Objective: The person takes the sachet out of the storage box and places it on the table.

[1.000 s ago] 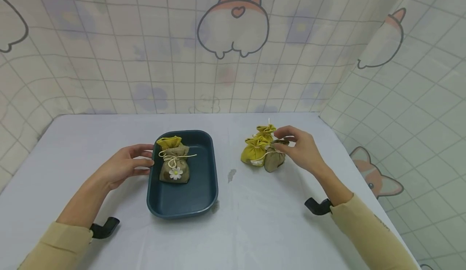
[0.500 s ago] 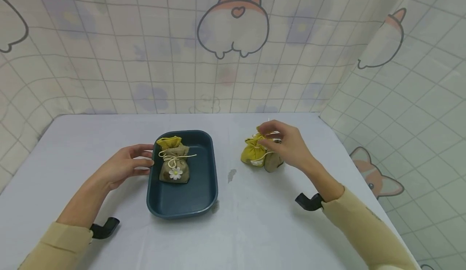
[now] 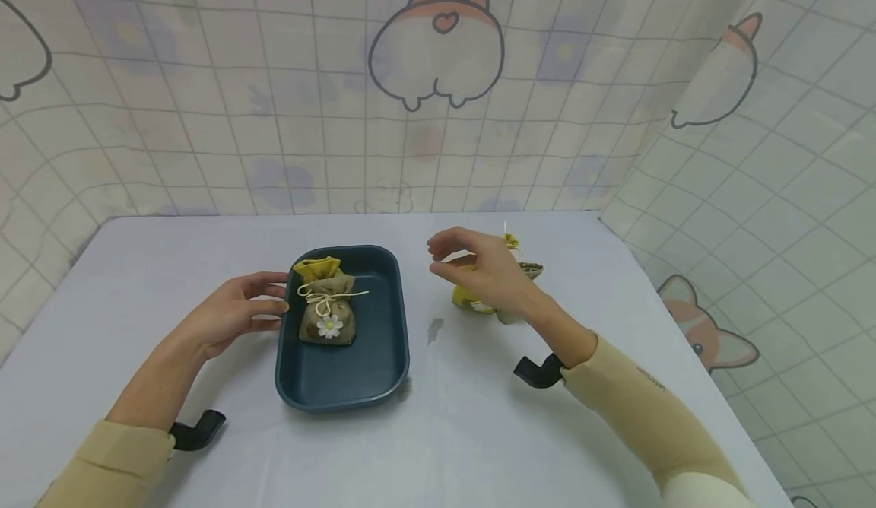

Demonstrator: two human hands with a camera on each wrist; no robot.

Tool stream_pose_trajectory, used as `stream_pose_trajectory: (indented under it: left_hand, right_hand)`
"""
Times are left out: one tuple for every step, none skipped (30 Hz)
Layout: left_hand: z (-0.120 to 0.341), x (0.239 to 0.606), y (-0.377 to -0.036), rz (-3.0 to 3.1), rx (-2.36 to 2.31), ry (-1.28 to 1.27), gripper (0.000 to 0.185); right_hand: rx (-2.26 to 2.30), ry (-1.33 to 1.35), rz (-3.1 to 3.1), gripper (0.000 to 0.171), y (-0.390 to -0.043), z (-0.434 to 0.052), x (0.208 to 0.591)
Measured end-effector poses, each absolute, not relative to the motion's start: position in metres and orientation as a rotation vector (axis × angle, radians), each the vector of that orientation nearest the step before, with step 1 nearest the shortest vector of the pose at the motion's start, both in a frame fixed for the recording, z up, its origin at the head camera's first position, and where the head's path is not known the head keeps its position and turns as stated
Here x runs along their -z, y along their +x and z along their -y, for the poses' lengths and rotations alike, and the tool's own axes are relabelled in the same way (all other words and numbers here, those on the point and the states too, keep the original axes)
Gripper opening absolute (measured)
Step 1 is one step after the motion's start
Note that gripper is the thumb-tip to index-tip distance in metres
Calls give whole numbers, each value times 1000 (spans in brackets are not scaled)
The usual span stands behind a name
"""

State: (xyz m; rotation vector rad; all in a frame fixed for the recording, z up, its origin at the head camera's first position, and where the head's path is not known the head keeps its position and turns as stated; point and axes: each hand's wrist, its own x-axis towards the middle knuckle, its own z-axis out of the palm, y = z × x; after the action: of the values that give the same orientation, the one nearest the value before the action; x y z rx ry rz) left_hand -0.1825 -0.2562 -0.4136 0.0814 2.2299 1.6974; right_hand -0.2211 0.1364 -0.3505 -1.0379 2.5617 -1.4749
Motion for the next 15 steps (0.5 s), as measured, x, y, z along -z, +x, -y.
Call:
stream_pose_trajectory:
  left_hand:
    - [256, 414, -183, -2229, -1696, 77, 66]
    - [256, 414, -183, -2229, -1694, 73, 66]
    - [256, 414, -183, -2229, -1693, 72, 66]
    - [256, 414, -183, -2231, -1690, 71, 65]
    - [256, 414, -183, -2233, -1686, 69, 65]
    - [256, 414, -183, -2234, -1684, 66, 65]
    - [256, 414, -184, -2236, -1683, 67, 65]
    - [256, 414, -184, -2237, -1682, 71, 65]
    - [256, 414, -184, -2238, -1680, 75, 65]
    - [256, 414, -184, -2241, -1677, 79, 65]
    - [256, 414, -184, -2242, -1672, 80, 65]
    - [256, 414, -184, -2243, -1669, 80, 65]
    - [256, 414, -184, -2244, -1664, 79, 65]
    - [256, 414, -184, -2246, -1659, 78, 65]
    - [256, 414, -184, -2246, -1655, 72, 65]
  right_hand:
    - [1459, -1044, -2559, 29, -221, -133, 351]
    - [1447, -1054, -2555, 29, -222, -129, 352]
    - [1443, -1069, -2544, 29, -222, -125, 353]
    - [1437, -1089, -2533, 29, -222, -121, 354]
    - [1431, -1108, -2520, 29, -223, -117, 355]
    - [1419, -1121, -2516, 29, -224, -113, 357]
    - [1411, -1133, -2508, 29, -224, -110, 359]
    - [1404, -1140, -2495, 30, -224, -106, 360]
    - [1394, -1145, -2484, 32, -224, -103, 361]
    - [1383, -1145, -2473, 33, -225, -99, 363]
    - [1378, -1142, -2460, 35, -224, -96, 365]
    - [1371, -1141, -2449, 36, -224, -93, 366]
    - [1367, -1142, -2435, 39, -224, -89, 368]
    - [1363, -1140, -2423, 41, -224, -86, 369]
    - [1360, -1140, -2411, 42, -224, -83, 371]
